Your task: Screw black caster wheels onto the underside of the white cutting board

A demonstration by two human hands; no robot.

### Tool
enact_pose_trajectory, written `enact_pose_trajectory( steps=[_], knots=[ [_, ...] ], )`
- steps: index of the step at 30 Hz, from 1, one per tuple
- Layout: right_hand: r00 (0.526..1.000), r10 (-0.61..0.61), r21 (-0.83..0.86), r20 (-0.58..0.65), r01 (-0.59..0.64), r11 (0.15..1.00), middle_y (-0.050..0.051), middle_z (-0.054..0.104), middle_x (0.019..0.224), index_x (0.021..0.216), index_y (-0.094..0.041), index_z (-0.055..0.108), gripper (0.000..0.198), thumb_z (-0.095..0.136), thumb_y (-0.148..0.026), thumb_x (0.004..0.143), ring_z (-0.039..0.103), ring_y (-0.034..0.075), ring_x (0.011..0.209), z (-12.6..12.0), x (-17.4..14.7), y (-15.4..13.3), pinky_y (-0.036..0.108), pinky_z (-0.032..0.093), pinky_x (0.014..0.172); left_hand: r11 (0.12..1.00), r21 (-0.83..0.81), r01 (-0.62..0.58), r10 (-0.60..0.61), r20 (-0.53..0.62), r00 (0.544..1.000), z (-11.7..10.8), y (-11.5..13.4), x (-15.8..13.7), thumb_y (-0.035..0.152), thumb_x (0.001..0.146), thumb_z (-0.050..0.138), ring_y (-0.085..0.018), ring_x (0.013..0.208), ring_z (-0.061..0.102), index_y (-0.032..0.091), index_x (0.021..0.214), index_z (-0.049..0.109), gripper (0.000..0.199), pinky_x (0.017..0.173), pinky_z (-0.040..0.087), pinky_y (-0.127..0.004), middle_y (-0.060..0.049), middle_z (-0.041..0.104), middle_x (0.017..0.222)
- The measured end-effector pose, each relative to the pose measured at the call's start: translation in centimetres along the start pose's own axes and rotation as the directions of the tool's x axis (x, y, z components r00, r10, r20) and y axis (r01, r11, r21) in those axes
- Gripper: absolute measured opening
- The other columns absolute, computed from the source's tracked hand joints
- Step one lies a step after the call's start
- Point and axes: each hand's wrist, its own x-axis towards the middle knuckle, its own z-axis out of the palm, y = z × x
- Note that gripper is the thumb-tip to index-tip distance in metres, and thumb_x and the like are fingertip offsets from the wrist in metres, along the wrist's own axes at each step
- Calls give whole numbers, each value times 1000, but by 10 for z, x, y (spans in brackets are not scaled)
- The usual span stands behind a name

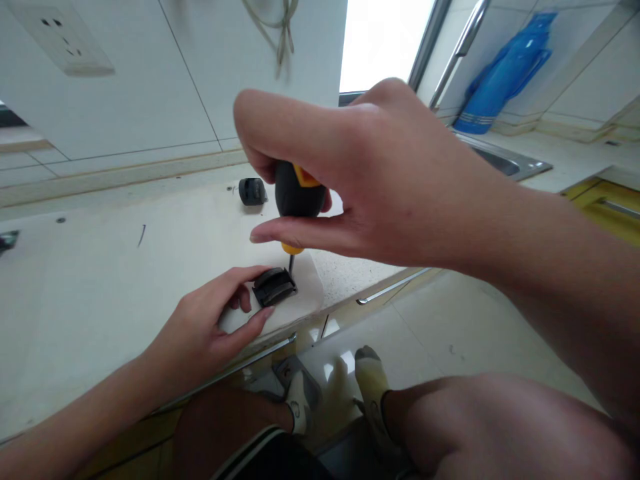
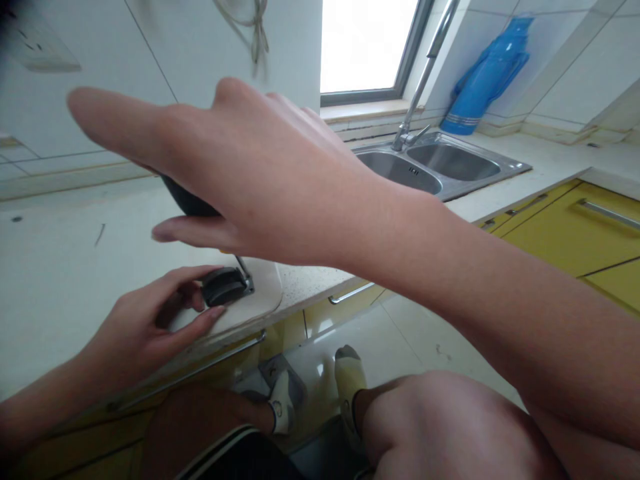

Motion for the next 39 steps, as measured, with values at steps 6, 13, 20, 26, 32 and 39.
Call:
enact_pose_trajectory(
  steps=[6, 13, 20, 26, 32, 39],
  knots=[
    [999, -7, -23, 46, 8, 1000, -4, 79, 114, 137, -30, 62, 36, 65, -38, 102, 73, 18, 96, -3, 5, -3, 30, 50, 81, 1000, 20, -24, 24, -6, 1000, -2, 1, 0, 45, 103, 72, -14, 65, 67, 26, 142, 65, 43, 62, 53, -26, 4, 73, 86],
    [995, 1, -60, 101, 5, 998, -6, 77, 103, 127, -31, 68, 28, 61, -43, 103, 72, 21, 100, -6, 12, -10, 34, 50, 86, 999, 14, -30, 30, -21, 999, -2, 3, 1, 43, 101, 73, -16, 66, 68, 25, 138, 67, 41, 66, 55, -27, 4, 72, 84],
    [995, -32, 19, 93, 30, 999, -11, 70, 107, 127, -29, 61, 30, 65, -25, 97, 66, 18, 132, -8, 9, -12, 29, 44, 114, 1000, 19, -21, 21, -15, 1000, -3, 5, 2, 46, 102, 73, -16, 65, 68, 25, 138, 69, 43, 65, 56, -28, 3, 73, 83],
    [997, -9, 3, 72, 9, 1000, -8, 72, 106, 126, -23, 69, 41, 38, -45, 110, 70, 20, 121, -10, 12, -5, 34, 53, 100, 1000, -1, -19, 19, -12, 1000, -3, 5, 2, 45, 102, 73, -15, 68, 70, 25, 140, 67, 43, 66, 56, -27, 3, 73, 85],
    [999, 33, -99, -9, -33, 994, -6, 71, 98, 106, -21, 73, 69, 13, -55, 111, 63, 28, 136, -9, 13, 5, 46, 48, 109, 1000, 6, -25, 25, -15, 1000, -3, 4, 1, 43, 101, 75, -14, 66, 70, 26, 141, 67, 44, 65, 56, -26, 4, 73, 84],
    [997, -67, 53, -43, 70, 996, -8, 72, 93, 99, -24, 71, 73, 8, -59, 111, 72, 16, 120, -14, 10, -6, 34, 52, 113, 1000, -1, -9, 9, -22, 1000, -4, 8, 2, 45, 100, 75, -15, 64, 69, 26, 137, 68, 41, 64, 57, -26, 4, 74, 83]
  ],
)
